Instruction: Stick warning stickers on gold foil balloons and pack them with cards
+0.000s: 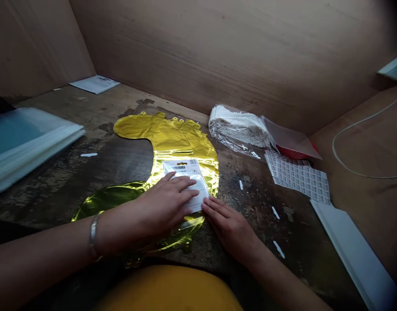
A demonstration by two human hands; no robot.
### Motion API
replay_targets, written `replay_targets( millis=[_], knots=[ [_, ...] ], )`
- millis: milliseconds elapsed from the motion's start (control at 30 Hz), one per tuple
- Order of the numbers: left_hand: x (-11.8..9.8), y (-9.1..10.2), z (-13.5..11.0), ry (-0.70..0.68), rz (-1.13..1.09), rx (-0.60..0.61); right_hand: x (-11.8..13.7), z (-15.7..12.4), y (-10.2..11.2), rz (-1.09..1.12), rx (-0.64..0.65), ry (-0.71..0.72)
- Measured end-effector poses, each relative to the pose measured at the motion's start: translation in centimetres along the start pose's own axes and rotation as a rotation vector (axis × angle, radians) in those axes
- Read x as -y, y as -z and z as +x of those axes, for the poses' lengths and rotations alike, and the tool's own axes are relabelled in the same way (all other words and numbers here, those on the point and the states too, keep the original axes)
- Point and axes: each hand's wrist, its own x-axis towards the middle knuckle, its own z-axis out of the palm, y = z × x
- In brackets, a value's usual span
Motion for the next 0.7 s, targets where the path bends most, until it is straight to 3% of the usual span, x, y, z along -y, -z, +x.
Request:
replay_targets(
  millis=[133, 267, 367, 500, 700],
  knots=[
    [1.0, -0.1, -4.0, -0.117, -0.040, 0.054, 0.8, -0.7, -0.4, -0.025, -0.036, -0.043],
    [1.5, -1.3, -6.6, -0.173, -0.032, 0.071, 2.2, 0.7, 0.7, -0.006, -0.077, -0.070],
    [1.1, -1.9, -6.7, -0.171, 0.008, 0.030, 3.5, 2.5, 1.3, 0.163, -0.099, -0.069],
    [0.5, -1.8, -6.4, -0.167, 0.018, 0.045, 4.7, 3.7, 0.3, 0.425, 0.048, -0.082],
    [0.3, -1.5, -6.7, -0.116, -0.024, 0.074, 5.3, 2.9, -1.1, 0.465, -0.003, -0.090]
  ],
)
